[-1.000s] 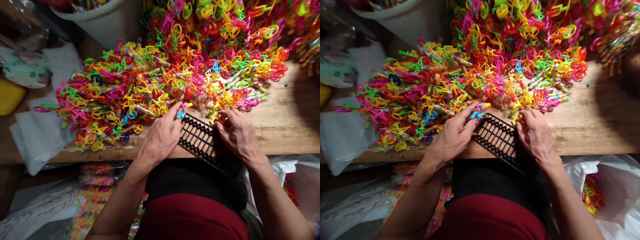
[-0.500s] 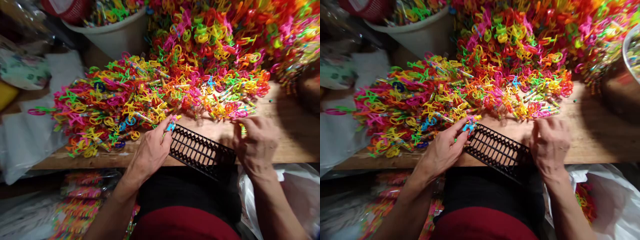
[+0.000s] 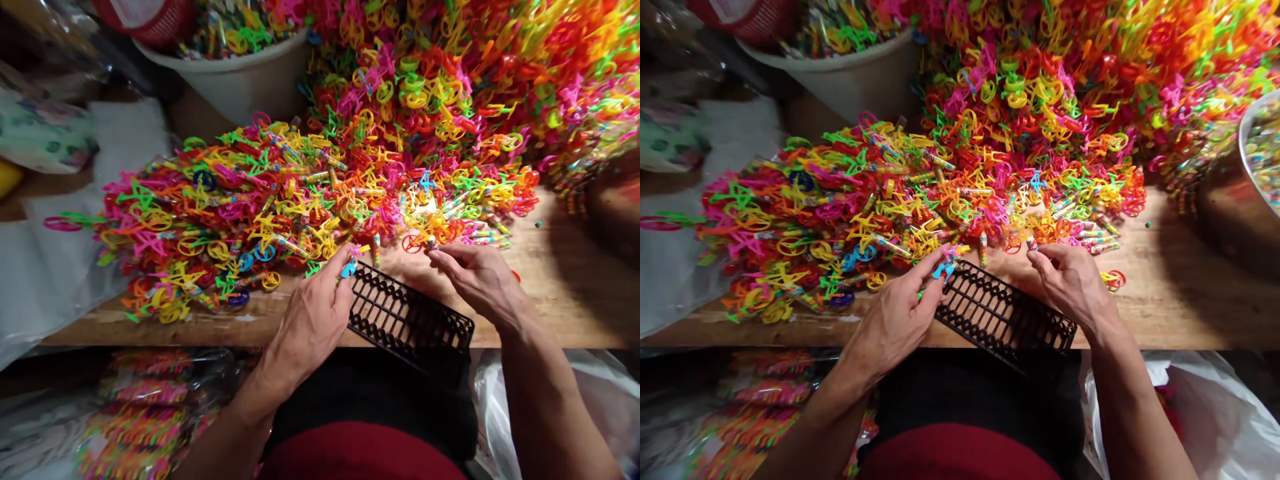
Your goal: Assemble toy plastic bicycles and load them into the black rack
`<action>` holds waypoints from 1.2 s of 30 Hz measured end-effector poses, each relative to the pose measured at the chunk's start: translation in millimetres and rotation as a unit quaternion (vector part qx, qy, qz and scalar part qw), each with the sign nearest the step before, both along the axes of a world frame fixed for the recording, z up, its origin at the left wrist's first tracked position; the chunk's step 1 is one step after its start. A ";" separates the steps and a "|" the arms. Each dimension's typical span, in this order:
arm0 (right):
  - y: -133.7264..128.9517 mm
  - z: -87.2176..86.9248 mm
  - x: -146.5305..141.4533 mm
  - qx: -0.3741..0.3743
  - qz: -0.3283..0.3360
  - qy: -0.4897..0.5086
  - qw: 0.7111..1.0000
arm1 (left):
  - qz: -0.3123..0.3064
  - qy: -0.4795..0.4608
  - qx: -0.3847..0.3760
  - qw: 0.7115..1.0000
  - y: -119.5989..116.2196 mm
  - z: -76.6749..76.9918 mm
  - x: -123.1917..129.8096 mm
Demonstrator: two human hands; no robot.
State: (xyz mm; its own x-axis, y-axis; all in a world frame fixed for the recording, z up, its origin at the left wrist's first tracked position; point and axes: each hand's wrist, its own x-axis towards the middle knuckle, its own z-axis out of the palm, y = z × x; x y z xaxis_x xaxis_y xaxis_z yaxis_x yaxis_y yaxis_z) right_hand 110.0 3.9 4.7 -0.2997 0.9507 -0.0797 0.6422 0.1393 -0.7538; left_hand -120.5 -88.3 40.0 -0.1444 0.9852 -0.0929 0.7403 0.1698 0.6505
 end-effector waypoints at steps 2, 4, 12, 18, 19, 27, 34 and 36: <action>-9.5 0.9 -4.6 -0.049 -0.022 0.081 0.995 | -0.002 -0.003 -0.002 1.000 0.4 1.6 0.7; -21.5 -6.6 -14.1 -0.046 -0.096 0.163 0.981 | -0.006 0.002 -0.018 1.000 0.5 3.5 1.6; -61.8 -37.5 -36.8 0.015 -0.100 0.117 0.988 | -0.023 -0.020 -0.037 0.999 -0.8 4.1 -1.5; -80.7 -25.7 -51.6 0.213 0.016 -0.019 0.977 | -0.018 -0.101 -0.032 0.994 -2.0 3.0 -11.3; -84.2 -25.1 -52.2 0.226 0.018 -0.023 0.974 | -0.019 -0.119 -0.030 0.992 -3.8 2.1 -13.3; -103.5 -39.9 -32.1 0.287 0.009 -0.050 0.957 | -0.049 -0.224 -0.042 0.973 -21.8 -4.4 -22.7; -116.0 -27.8 -53.0 0.273 -0.036 0.002 0.961 | -0.050 -0.166 0.002 0.985 -15.1 -11.9 -16.9; -118.3 -31.0 -61.7 0.264 -0.027 0.035 0.963 | -0.050 -0.136 0.003 0.989 -14.0 -12.2 -14.9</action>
State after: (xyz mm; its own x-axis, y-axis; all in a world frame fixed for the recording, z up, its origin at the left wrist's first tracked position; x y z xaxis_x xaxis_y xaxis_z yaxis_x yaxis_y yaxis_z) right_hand 48.3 -114.4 -26.4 -0.2352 0.8676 0.4380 0.6104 0.4826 -0.6281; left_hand -135.5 -102.2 27.8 -0.0157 0.9938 -0.1098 0.5507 0.1003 0.8287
